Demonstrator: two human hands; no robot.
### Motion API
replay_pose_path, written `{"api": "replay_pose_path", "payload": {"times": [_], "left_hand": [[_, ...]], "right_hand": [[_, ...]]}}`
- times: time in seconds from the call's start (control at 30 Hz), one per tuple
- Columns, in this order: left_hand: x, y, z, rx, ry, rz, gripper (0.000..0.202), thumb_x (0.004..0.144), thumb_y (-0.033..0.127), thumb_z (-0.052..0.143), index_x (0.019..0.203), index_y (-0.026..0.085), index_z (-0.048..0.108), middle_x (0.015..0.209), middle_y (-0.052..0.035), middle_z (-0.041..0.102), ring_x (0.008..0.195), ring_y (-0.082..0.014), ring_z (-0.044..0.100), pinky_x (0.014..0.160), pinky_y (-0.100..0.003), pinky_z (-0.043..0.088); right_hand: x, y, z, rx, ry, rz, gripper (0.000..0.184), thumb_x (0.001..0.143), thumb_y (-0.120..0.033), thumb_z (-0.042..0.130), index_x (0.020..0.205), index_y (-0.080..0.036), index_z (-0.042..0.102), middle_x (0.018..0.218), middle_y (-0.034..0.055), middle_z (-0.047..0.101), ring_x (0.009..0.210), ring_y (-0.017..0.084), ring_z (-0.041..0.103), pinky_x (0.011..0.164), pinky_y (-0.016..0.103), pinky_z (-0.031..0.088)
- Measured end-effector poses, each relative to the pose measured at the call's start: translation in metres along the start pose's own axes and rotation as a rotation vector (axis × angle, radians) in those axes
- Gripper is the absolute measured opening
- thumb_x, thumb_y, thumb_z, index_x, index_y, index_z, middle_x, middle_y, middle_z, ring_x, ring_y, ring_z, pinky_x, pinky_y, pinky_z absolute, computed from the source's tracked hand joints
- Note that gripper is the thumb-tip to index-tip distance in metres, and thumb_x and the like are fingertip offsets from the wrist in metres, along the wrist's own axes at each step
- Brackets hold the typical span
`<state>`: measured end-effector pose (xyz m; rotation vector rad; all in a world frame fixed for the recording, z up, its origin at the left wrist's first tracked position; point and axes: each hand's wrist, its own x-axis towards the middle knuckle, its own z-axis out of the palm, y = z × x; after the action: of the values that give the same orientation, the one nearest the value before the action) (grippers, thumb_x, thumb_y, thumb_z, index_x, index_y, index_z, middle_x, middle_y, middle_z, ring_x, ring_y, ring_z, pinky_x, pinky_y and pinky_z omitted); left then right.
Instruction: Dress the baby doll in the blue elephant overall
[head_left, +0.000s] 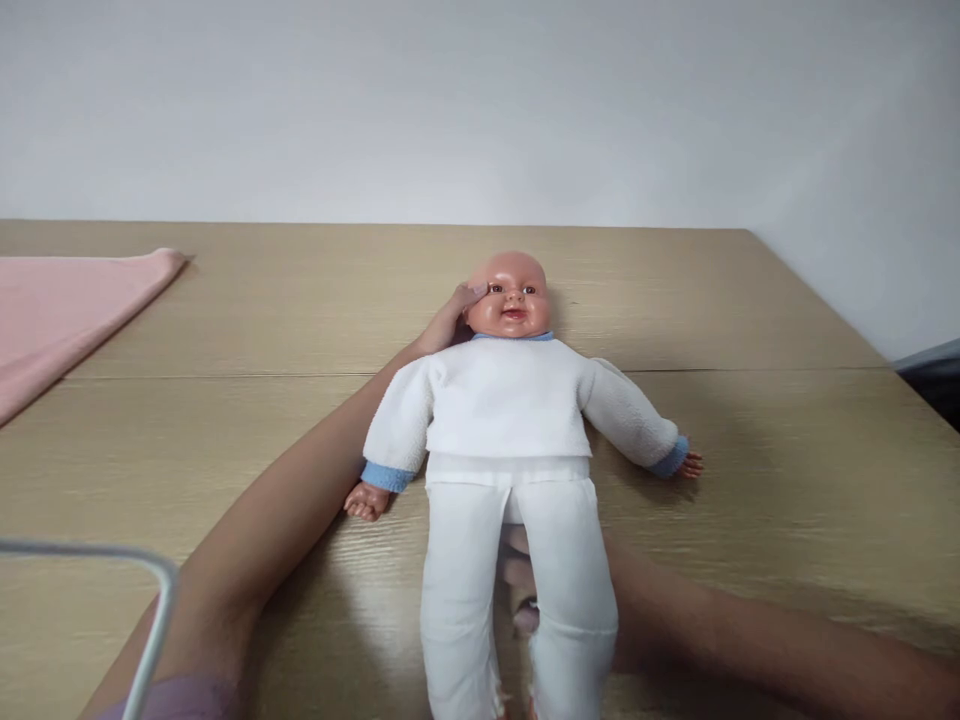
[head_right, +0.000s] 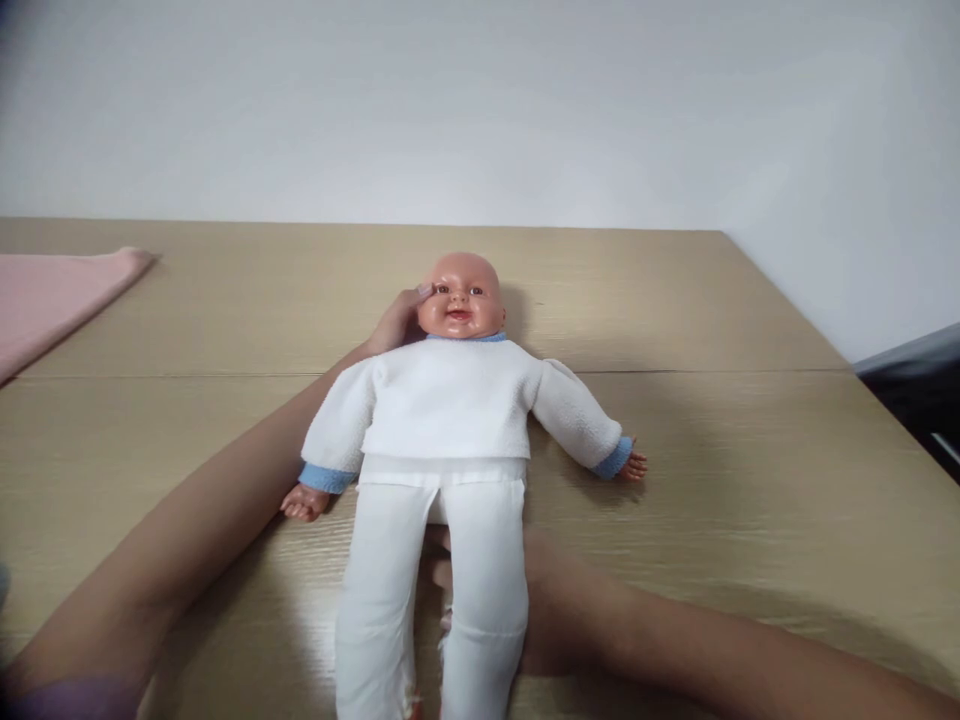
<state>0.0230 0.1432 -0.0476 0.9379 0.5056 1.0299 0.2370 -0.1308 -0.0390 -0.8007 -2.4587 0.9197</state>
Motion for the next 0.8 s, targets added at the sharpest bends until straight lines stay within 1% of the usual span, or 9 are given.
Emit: {"api": "replay_pose_path", "payload": {"times": [0.1, 0.13, 0.2, 0.27, 0.37, 0.5, 0.6, 0.67, 0.8], "left_hand": [[0.000, 0.001, 0.001, 0.020, 0.013, 0.032, 0.044, 0.091, 0.055, 0.088, 0.117, 0.021, 0.083, 0.130, -0.0102, 0.088, 0.150, -0.0419, 0.069, 0.135, -0.052, 0.049], [0.000, 0.001, 0.001, 0.026, 0.016, 0.044, 0.043, 0.091, 0.055, 0.088, 0.117, 0.020, 0.083, 0.130, -0.0101, 0.088, 0.150, -0.0416, 0.070, 0.135, -0.052, 0.049], [0.000, 0.001, 0.000, 0.030, 0.028, 0.059, 0.043, 0.091, 0.054, 0.089, 0.117, 0.021, 0.082, 0.131, -0.0093, 0.088, 0.150, -0.0404, 0.070, 0.134, -0.051, 0.049], [0.002, 0.001, 0.000, 0.032, 0.038, 0.072, 0.044, 0.089, 0.054, 0.090, 0.117, 0.022, 0.081, 0.130, -0.0087, 0.088, 0.150, -0.0401, 0.070, 0.134, -0.051, 0.049], [0.004, 0.004, 0.000, 0.066, 0.006, 0.077, 0.049, 0.086, 0.059, 0.090, 0.116, 0.022, 0.081, 0.128, -0.0102, 0.088, 0.150, -0.0433, 0.069, 0.133, -0.054, 0.050], [0.004, 0.010, 0.003, 0.121, -0.046, 0.053, 0.056, 0.086, 0.063, 0.089, 0.120, 0.020, 0.082, 0.129, -0.0122, 0.089, 0.147, -0.0456, 0.071, 0.130, -0.056, 0.053], [0.005, 0.012, 0.004, 0.115, -0.041, 0.049, 0.057, 0.087, 0.065, 0.088, 0.125, 0.022, 0.082, 0.130, -0.0109, 0.088, 0.145, -0.0456, 0.073, 0.129, -0.058, 0.054], [0.006, 0.011, 0.003, 0.098, -0.023, 0.059, 0.055, 0.089, 0.064, 0.088, 0.125, 0.023, 0.082, 0.130, -0.0102, 0.089, 0.146, -0.0458, 0.072, 0.130, -0.057, 0.054], [0.011, 0.008, 0.001, 0.073, 0.025, 0.084, 0.052, 0.092, 0.062, 0.087, 0.123, 0.022, 0.081, 0.128, -0.0105, 0.089, 0.146, -0.0459, 0.072, 0.130, -0.057, 0.053]], "right_hand": [[-0.001, 0.007, 0.005, 0.058, -0.069, -0.042, 0.050, 0.108, -0.045, 0.070, 0.155, -0.026, 0.073, 0.162, 0.0071, 0.073, 0.157, 0.032, 0.065, 0.136, 0.035, 0.046], [-0.002, 0.009, 0.007, 0.071, -0.067, -0.038, 0.054, 0.107, -0.046, 0.073, 0.158, -0.027, 0.071, 0.165, 0.0077, 0.071, 0.159, 0.034, 0.063, 0.138, 0.036, 0.045], [-0.003, 0.012, 0.010, 0.084, -0.083, -0.012, 0.059, 0.102, -0.046, 0.077, 0.160, -0.033, 0.070, 0.167, 0.0054, 0.070, 0.160, 0.037, 0.061, 0.138, 0.038, 0.046], [-0.003, 0.013, 0.010, 0.096, -0.102, 0.007, 0.061, 0.099, -0.045, 0.080, 0.159, -0.038, 0.071, 0.164, 0.0029, 0.072, 0.158, 0.039, 0.063, 0.136, 0.040, 0.050], [-0.002, 0.011, 0.009, 0.099, -0.106, 0.018, 0.062, 0.099, -0.042, 0.080, 0.160, -0.036, 0.070, 0.164, 0.0045, 0.072, 0.159, 0.041, 0.063, 0.135, 0.044, 0.051], [-0.001, 0.008, 0.008, 0.106, -0.102, -0.003, 0.065, 0.102, -0.040, 0.078, 0.166, -0.032, 0.064, 0.171, 0.0085, 0.066, 0.162, 0.039, 0.059, 0.138, 0.043, 0.046], [0.001, 0.003, 0.007, 0.091, -0.101, -0.004, 0.061, 0.106, -0.043, 0.071, 0.166, -0.035, 0.064, 0.174, 0.0048, 0.063, 0.167, 0.035, 0.053, 0.138, 0.040, 0.044], [0.002, -0.001, 0.005, 0.087, -0.110, 0.002, 0.058, 0.107, -0.040, 0.068, 0.165, -0.037, 0.065, 0.172, 0.0011, 0.064, 0.168, 0.033, 0.051, 0.136, 0.039, 0.043], [0.001, -0.006, 0.002, 0.093, -0.093, -0.007, 0.057, 0.108, -0.035, 0.066, 0.165, -0.034, 0.065, 0.170, -0.0003, 0.065, 0.170, 0.032, 0.048, 0.137, 0.039, 0.035]]}}
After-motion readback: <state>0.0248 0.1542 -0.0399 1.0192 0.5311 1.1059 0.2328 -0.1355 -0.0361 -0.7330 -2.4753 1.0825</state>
